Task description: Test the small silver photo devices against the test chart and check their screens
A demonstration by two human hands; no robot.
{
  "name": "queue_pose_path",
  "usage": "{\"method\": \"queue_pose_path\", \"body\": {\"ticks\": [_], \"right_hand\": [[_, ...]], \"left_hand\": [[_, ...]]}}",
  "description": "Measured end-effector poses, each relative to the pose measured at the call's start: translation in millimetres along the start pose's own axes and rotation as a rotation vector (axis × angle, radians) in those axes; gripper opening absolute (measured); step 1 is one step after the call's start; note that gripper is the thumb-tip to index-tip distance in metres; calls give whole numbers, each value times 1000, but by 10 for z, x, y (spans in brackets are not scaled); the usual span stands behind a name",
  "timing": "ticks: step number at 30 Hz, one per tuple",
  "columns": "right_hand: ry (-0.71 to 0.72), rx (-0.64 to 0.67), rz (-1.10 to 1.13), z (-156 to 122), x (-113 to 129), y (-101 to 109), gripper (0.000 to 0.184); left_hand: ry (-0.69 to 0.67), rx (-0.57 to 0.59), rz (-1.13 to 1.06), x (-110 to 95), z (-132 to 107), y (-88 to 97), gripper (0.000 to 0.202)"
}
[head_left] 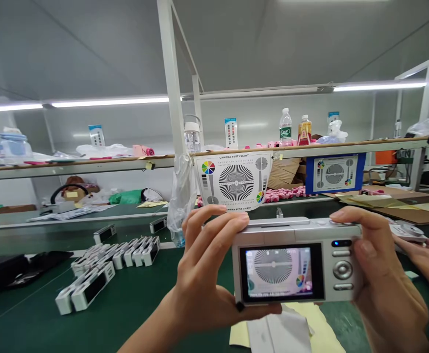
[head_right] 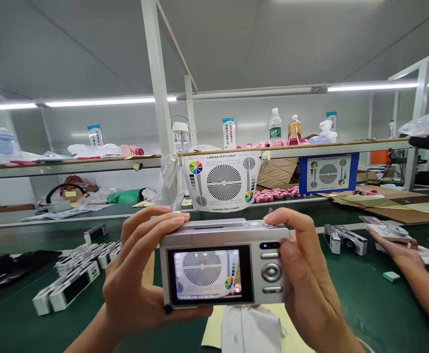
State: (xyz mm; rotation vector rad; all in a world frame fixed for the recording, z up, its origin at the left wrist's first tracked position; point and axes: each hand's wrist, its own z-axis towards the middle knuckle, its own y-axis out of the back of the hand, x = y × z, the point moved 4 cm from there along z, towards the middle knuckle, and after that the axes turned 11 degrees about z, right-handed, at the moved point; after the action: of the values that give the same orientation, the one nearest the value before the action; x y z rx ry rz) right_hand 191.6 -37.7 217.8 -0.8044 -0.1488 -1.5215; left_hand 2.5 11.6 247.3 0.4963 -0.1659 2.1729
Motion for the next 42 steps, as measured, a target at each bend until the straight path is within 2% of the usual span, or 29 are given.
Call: {"method": "queue_pose_path", "body": {"ticks": [5, 10, 16, 19, 24, 29, 36, 42], "right_hand": [[38, 26, 7, -171, 242, -33, 13], [69, -38, 36, -284, 405, -78, 12], [80, 21, 19, -330, 526, -100, 15], [117, 70, -15, -362, 581, -95, 16], [92, -1, -42, -426, 637, -102, 18], [150, 26, -52, -405, 658, -91, 19], [214, 53, -108, -406, 695, -71, 36], [504, 231, -129, -367, 670, -66, 39]], "left_hand": [[-27, -4, 18, -135, 104, 220, 89], [-38, -13, 32, -239, 177, 391, 88], [-50, -42, 48, -326, 241, 542, 87], [-53, -46, 48, -357, 253, 594, 87], [-55, -54, 20, -380, 246, 646, 86], [-69, -60, 11, -375, 250, 670, 89], [-81, -57, 13, -376, 283, 717, 87], [-72, -96, 58, -408, 290, 780, 84]]}}
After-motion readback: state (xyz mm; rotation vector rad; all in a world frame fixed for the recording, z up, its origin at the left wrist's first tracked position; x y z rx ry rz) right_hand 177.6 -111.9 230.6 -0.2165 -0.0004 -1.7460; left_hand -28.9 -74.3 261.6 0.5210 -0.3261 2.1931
